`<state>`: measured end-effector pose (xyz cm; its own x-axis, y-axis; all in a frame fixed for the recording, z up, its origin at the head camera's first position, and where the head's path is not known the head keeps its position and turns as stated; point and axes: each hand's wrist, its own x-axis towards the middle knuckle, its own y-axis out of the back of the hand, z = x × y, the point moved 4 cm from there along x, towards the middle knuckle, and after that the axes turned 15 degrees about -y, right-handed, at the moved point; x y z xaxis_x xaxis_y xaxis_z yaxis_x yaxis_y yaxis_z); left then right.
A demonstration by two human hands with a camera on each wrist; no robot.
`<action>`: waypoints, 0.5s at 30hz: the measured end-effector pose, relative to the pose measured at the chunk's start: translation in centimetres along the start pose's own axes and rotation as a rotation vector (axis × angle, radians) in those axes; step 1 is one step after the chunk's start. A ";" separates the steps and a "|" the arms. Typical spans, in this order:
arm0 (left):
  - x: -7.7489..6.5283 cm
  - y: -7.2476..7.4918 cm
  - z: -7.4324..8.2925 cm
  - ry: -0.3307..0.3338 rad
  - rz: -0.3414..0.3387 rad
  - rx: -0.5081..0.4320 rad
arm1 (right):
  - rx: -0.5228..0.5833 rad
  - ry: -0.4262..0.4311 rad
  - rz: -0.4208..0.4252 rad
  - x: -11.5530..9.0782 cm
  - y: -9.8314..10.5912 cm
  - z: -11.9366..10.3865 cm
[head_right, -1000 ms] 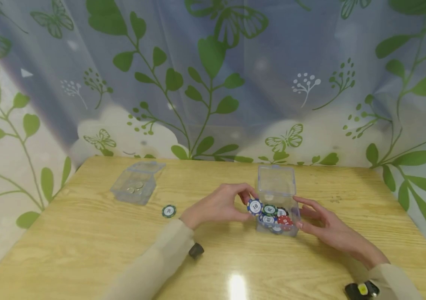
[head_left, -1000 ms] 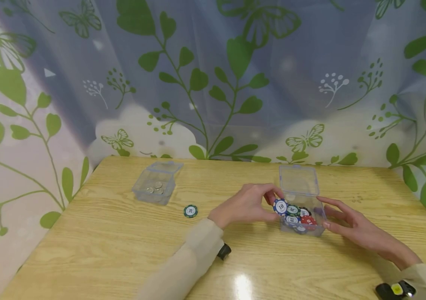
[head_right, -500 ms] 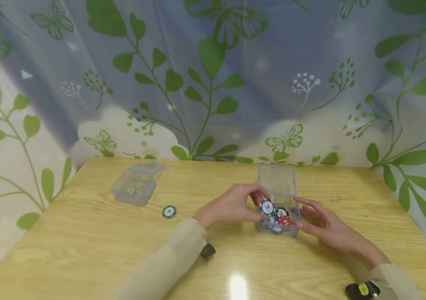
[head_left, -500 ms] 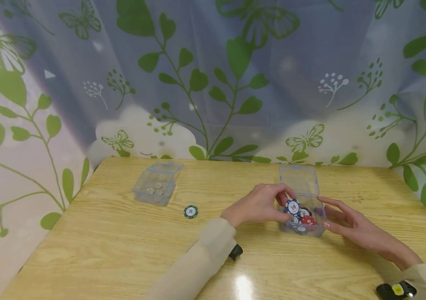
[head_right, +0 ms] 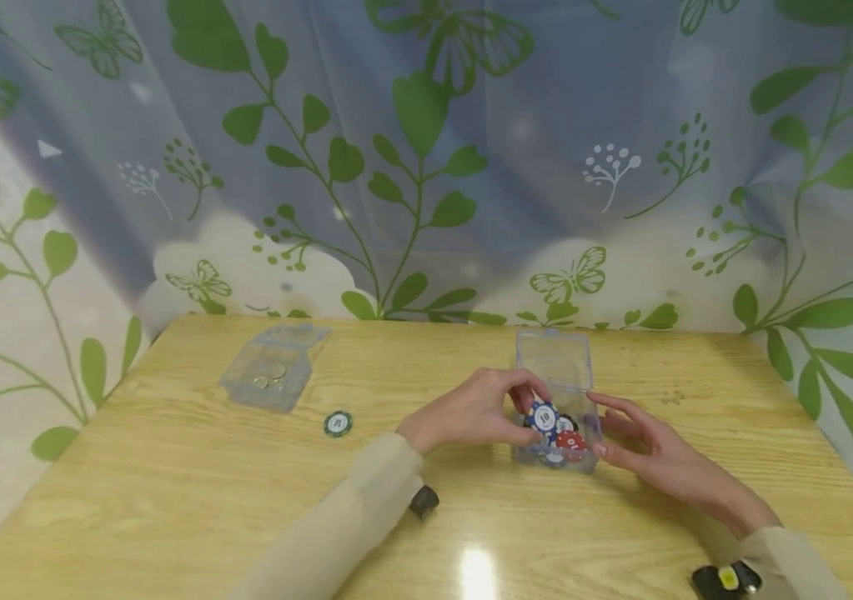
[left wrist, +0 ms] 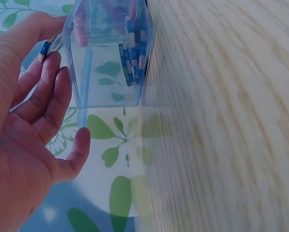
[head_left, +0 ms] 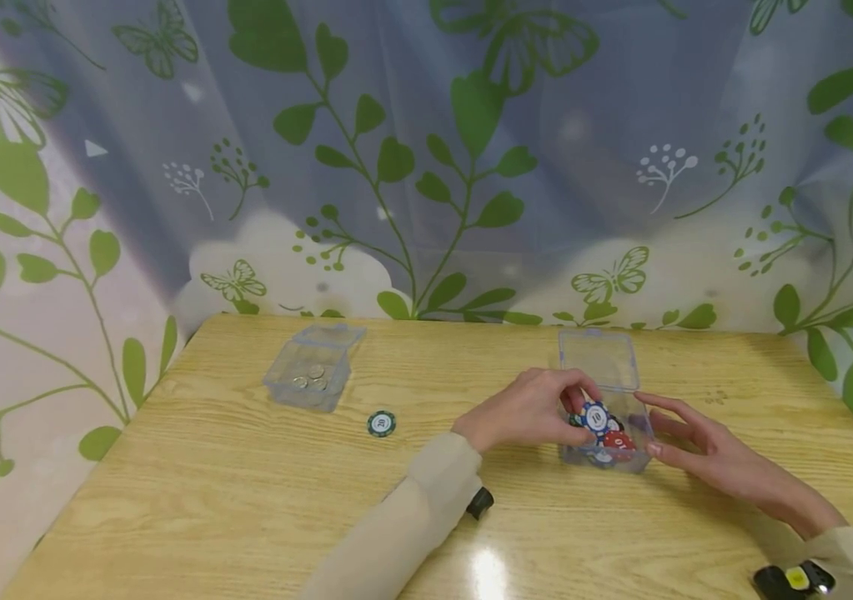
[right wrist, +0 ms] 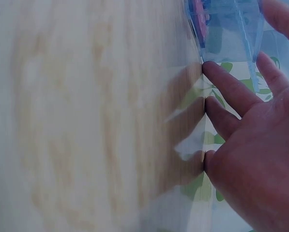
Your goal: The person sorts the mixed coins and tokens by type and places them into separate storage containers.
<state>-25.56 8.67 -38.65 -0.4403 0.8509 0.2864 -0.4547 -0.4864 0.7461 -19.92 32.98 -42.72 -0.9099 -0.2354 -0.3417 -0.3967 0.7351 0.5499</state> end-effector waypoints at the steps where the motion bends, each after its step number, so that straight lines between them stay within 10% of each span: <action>1: 0.1 0.0 0.0 -0.001 -0.003 0.002 | 0.001 -0.002 0.000 0.0 0.0 0.0; 15: 1.3 -1.1 -0.1 0.002 -0.008 -0.042 | 0.000 -0.030 0.004 0.1 0.0 0.0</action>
<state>-25.70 10.35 -39.13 -0.4381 0.8546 0.2790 -0.4905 -0.4873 0.7225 -19.99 32.93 -42.75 -0.9074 -0.2129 -0.3623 -0.3929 0.7358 0.5516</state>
